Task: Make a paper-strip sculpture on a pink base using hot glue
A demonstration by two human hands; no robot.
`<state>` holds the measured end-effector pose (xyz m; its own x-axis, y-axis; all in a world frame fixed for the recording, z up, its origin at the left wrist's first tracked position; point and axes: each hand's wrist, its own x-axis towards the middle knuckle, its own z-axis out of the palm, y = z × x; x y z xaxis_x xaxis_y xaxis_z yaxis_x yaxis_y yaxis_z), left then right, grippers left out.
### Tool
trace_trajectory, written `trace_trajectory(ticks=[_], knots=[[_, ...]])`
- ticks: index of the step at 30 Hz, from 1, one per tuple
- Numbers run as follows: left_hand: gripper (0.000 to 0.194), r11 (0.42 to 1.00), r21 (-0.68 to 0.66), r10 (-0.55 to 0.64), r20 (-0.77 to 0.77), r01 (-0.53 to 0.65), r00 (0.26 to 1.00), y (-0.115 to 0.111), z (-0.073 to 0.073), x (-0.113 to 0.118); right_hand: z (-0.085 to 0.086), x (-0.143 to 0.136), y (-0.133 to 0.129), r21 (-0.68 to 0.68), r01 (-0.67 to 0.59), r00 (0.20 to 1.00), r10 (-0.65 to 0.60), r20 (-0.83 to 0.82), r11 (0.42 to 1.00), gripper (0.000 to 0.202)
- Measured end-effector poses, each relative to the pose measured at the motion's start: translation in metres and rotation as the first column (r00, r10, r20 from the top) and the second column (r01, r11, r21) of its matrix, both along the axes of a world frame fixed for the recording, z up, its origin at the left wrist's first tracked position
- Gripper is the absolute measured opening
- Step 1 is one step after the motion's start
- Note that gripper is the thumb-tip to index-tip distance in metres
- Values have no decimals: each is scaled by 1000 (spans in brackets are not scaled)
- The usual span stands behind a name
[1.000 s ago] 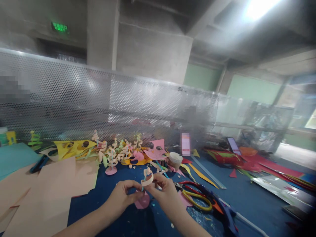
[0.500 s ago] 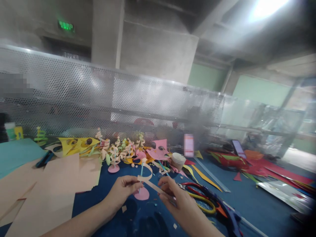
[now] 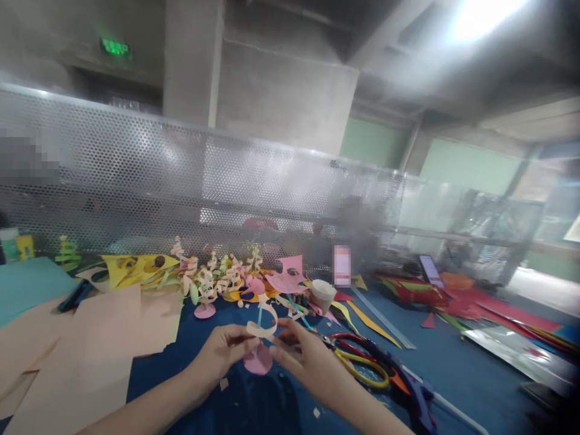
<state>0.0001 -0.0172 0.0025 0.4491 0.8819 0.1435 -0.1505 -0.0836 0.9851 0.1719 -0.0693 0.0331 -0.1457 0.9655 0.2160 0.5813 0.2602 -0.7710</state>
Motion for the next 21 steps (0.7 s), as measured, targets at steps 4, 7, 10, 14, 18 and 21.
trace_trajectory(ticks=[4,7,10,14,18,21], knots=[[26,995,29,-90,-1,90,996,-2,-1,0,1,-8,13,-40,-97,978,88,-190,994,22],[25,996,40,-76,-15,77,997,-4,1,0,-1,-11,18,-5,-75,963,71,-261,997,18],[23,998,36,-50,-34,51,998,-5,4,1,0,-12,20,21,-37,947,42,-318,999,20],[24,998,-8,-65,-14,64,998,-6,7,1,8,-12,19,17,-55,937,57,-344,998,24],[26,998,-46,-37,18,38,999,-6,7,2,13,-13,19,-9,-62,906,53,-419,998,27],[28,997,-78,-13,37,16,999,-7,8,3,14,-15,18,-43,-36,874,10,-485,998,30]])
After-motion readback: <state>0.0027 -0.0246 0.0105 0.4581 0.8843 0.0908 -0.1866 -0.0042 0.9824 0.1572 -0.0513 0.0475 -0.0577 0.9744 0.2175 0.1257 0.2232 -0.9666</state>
